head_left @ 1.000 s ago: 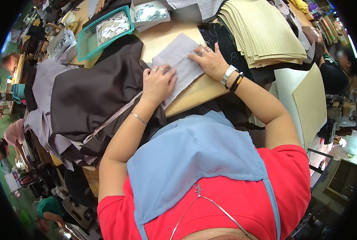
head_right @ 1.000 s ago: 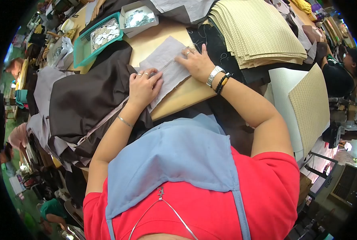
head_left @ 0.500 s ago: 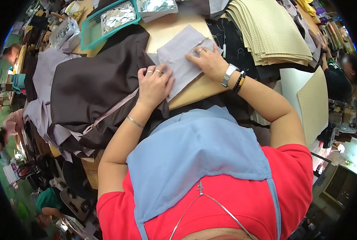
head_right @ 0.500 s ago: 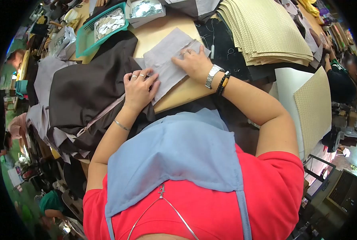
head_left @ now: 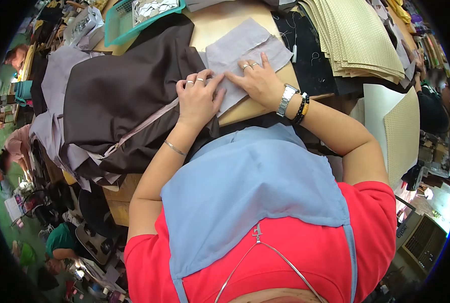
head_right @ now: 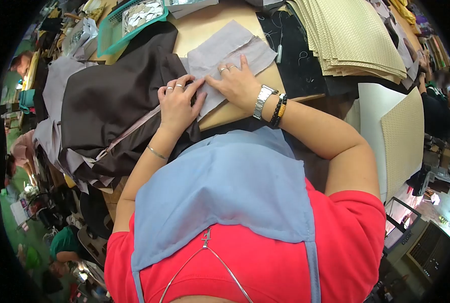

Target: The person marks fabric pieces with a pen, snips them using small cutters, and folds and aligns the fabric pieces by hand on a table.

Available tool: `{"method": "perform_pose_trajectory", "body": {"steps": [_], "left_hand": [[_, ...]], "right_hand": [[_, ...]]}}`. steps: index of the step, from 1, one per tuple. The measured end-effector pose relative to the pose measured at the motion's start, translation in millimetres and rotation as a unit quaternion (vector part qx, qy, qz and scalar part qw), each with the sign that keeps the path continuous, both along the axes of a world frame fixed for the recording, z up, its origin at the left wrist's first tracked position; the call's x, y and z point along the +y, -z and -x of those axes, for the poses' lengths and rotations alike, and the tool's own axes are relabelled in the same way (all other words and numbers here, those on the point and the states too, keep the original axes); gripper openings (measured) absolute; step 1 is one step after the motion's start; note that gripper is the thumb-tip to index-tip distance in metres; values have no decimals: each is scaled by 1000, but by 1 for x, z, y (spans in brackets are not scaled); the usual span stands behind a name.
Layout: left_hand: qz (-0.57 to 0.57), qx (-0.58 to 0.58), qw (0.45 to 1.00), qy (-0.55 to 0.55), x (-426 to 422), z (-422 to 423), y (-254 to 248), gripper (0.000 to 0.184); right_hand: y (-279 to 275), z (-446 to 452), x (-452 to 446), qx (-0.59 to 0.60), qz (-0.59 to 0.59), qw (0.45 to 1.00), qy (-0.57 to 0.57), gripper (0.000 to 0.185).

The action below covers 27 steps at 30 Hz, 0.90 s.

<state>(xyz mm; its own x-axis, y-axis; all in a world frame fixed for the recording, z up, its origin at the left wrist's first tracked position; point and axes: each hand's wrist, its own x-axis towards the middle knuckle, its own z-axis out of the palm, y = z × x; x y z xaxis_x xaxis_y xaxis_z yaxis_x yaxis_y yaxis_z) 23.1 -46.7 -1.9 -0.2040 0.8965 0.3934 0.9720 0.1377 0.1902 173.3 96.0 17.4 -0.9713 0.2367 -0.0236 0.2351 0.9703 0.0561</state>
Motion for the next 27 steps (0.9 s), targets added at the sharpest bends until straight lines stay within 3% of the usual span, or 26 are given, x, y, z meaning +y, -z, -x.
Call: {"method": "perform_pose_trajectory", "body": {"steps": [3, 8, 18, 27], "left_hand": [[-10, -45, 999, -27, -5, 2, 4, 36], [3, -100, 994, -52, -10, 5, 0, 39], [-20, -96, 995, -36, -10, 8, 2, 37], [-18, -102, 994, -31, -10, 8, 2, 34]], "right_hand": [[11, 5, 0, 73, 25, 996, -45, 40], [11, 8, -1, 58, 55, 996, -36, 39], [12, 6, 6, 86, 95, 990, -53, 42], [15, 16, 11, 108, 169, 979, -30, 33]]}}
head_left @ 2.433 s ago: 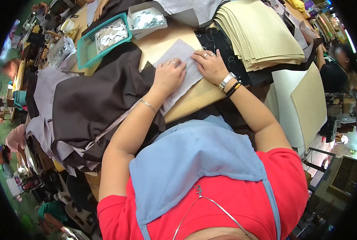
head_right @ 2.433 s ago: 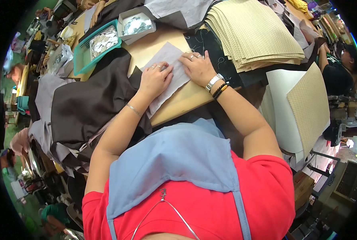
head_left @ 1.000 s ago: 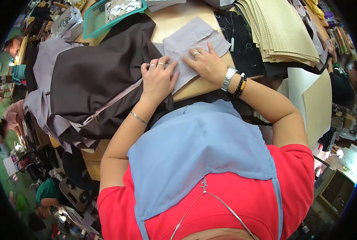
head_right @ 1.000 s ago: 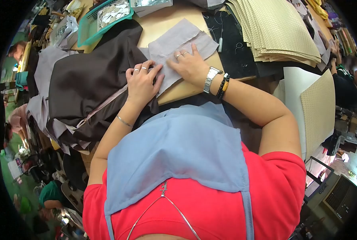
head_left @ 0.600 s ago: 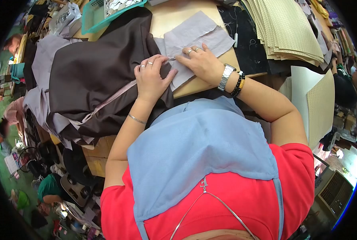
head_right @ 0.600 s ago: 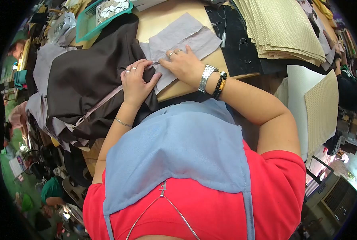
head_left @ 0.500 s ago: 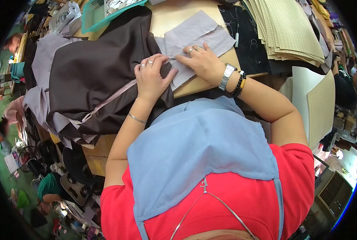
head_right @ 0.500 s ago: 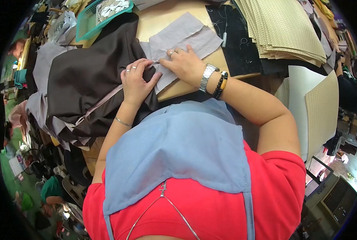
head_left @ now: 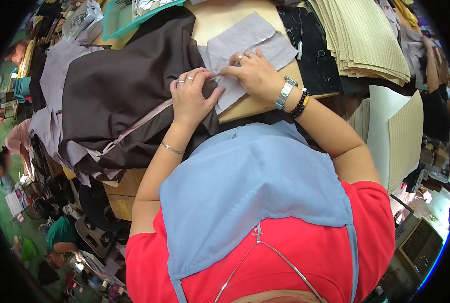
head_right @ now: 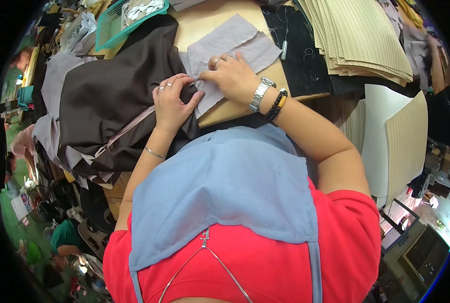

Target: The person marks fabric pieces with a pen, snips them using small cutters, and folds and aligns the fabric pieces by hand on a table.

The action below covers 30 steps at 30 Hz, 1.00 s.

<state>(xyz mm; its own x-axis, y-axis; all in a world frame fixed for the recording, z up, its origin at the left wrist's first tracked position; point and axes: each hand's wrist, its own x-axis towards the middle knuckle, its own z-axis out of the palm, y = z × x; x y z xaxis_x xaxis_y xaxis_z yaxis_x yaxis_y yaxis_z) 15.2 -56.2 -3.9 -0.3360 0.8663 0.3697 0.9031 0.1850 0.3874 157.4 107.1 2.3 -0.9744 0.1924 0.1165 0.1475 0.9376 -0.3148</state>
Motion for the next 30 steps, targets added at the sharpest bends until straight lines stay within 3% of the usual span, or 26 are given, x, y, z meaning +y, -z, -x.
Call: {"method": "perform_pose_trajectory", "body": {"steps": [3, 6, 7, 11, 13, 16, 19, 21, 23, 25, 28, 30], "left_hand": [[-2, -9, 1000, 3, -1, 2, 1, 34], [2, -20, 1000, 5, -2, 2, 3, 35], [4, -25, 1000, 3, -2, 2, 2, 35], [13, -32, 999, -1, -2, 2, 1, 36], [4, -29, 1000, -1, -1, 2, 1, 36], [-21, -28, 999, -9, -2, 0, -1, 38], [-38, -48, 998, -5, -3, 1, 0, 37], [-39, -55, 998, -5, -5, 1, 1, 36], [-36, -48, 998, -3, -3, 4, 2, 33], [-10, -25, 1000, -15, 2, 5, -3, 28], [3, 23, 1000, -13, 9, 8, -12, 22], [0, 42, 999, -9, 11, 10, -12, 20]], "right_hand": [[0, -2, -1, 68, -29, 997, 14, 26], [-10, -17, 33, 92, 42, 980, 172, 21], [-8, -25, 52, 150, -21, 959, 238, 24], [10, -72, 112, 65, -42, 912, 402, 40], [15, -84, 125, 37, 25, 921, 387, 37], [20, -88, 135, -10, -26, 928, 373, 31], [10, -81, 131, 105, 58, 921, 370, 28], [7, -69, 110, 215, 91, 931, 280, 24], [-4, -51, 77, 204, 124, 950, 201, 23], [-7, -39, 49, 101, 124, 976, 150, 24], [-3, -17, 16, 136, 141, 975, 104, 22], [-16, -7, -2, 73, 160, 977, 124, 21]]}}
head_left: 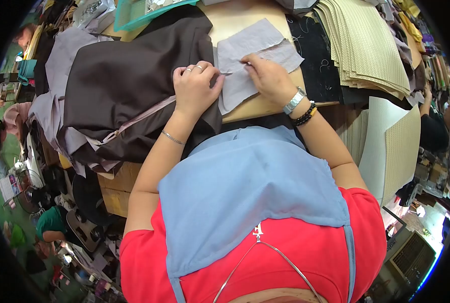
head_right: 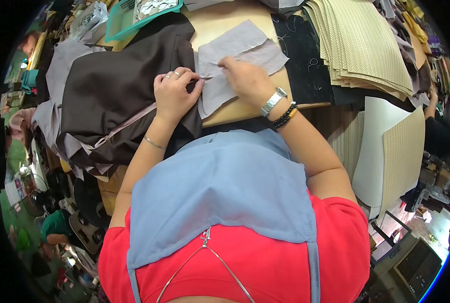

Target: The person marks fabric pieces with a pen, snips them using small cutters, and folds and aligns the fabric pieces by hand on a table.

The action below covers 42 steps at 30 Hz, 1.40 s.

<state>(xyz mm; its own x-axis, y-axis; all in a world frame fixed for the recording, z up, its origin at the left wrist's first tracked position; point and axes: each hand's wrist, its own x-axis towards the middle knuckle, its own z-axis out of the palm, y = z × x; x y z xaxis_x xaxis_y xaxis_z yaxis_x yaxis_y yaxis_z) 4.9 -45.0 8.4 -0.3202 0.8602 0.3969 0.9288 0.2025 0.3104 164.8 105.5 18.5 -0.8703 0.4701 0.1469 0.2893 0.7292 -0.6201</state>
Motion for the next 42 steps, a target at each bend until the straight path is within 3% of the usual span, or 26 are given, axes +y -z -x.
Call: {"method": "perform_pose_trajectory", "body": {"steps": [11, 23, 29, 35, 42], "left_hand": [[5, -87, 996, -4, 4, 4, 13, 26], [15, -91, 996, -14, 4, 4, 16, 29], [10, -90, 996, -18, 5, 4, 18, 31], [17, -90, 996, -19, 5, 6, 18, 32], [23, -104, 994, -17, 4, 5, 16, 33]], "right_hand": [[14, 6, -22, 0, -49, 999, 12, 11], [12, 15, -24, 9, -84, 996, 5, 11], [18, 21, -24, 23, -66, 998, 0, 12], [16, 19, -19, 50, 36, 998, -9, 13], [13, 12, -15, 20, -62, 998, -1, 11]]}}
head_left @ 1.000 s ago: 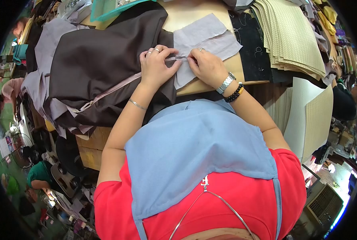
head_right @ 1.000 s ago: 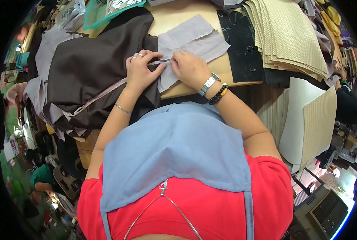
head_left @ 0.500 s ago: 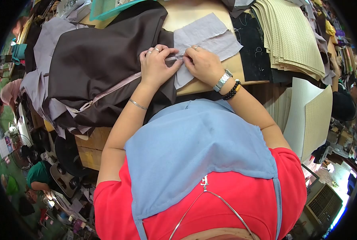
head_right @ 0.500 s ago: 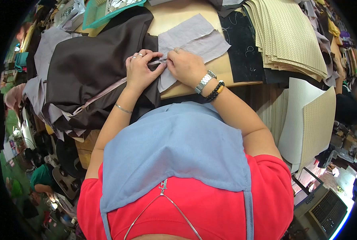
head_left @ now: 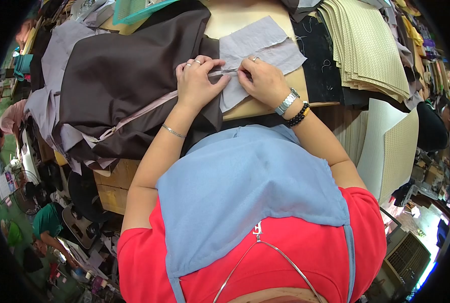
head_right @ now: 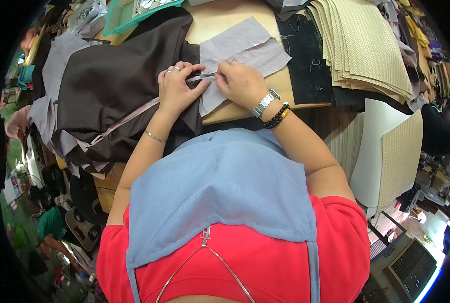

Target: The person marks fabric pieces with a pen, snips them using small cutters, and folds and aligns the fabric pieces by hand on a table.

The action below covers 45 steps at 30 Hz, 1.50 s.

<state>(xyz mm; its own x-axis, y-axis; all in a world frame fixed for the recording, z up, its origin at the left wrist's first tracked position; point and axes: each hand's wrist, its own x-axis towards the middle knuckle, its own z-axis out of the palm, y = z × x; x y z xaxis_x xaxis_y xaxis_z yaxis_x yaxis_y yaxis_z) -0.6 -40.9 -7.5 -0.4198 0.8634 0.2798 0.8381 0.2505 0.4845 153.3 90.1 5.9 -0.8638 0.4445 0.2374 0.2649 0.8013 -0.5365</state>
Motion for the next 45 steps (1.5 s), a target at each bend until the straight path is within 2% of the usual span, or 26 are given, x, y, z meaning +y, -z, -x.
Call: {"method": "perform_pose_trajectory", "body": {"steps": [5, 8, 11, 14, 20, 23, 29, 33, 35, 39, 40, 43, 45], "left_hand": [[6, -3, 1000, -1, 0, 0, 1, 34], [2, 2, 1000, -2, 0, 0, 1, 33], [9, 5, 1000, 2, -1, 0, -2, 36], [10, 12, 1000, 6, -2, 0, -3, 34], [-25, 28, 999, 9, -2, -2, -1, 27], [-41, -12, 999, 23, -2, 4, 1, 22], [104, -165, 978, 71, 17, 31, -22, 26], [262, -179, 941, 117, 42, 43, -50, 36], [284, -165, 932, 156, 57, 52, -42, 36], [341, -123, 912, 192, 75, 53, -45, 38], [349, -111, 910, 193, 79, 52, -44, 38], [367, -98, 902, 205, 89, 55, -37, 40], [381, -110, 893, 211, 92, 57, -35, 40]], "right_hand": [[1, 4, -3, -7, -14, 1000, -3, 11], [2, 8, -4, 55, 56, 997, -16, 11], [2, 7, 0, 37, 89, 995, 21, 12], [-4, 0, 4, -4, 40, 999, 28, 12], [-1, 1, 10, -15, 47, 999, -2, 13], [5, 8, 8, 13, 55, 998, -41, 12], [4, 12, 5, 11, 76, 997, -27, 12], [15, 12, 8, 31, 51, 998, -20, 14], [15, 9, 8, 47, 54, 997, -25, 15], [27, 7, 16, 93, 156, 983, -34, 8], [26, 5, 14, 113, 115, 985, -63, 9], [21, 3, 13, 102, 45, 992, -53, 12], [23, 4, 12, 92, 51, 993, -48, 14]]}}
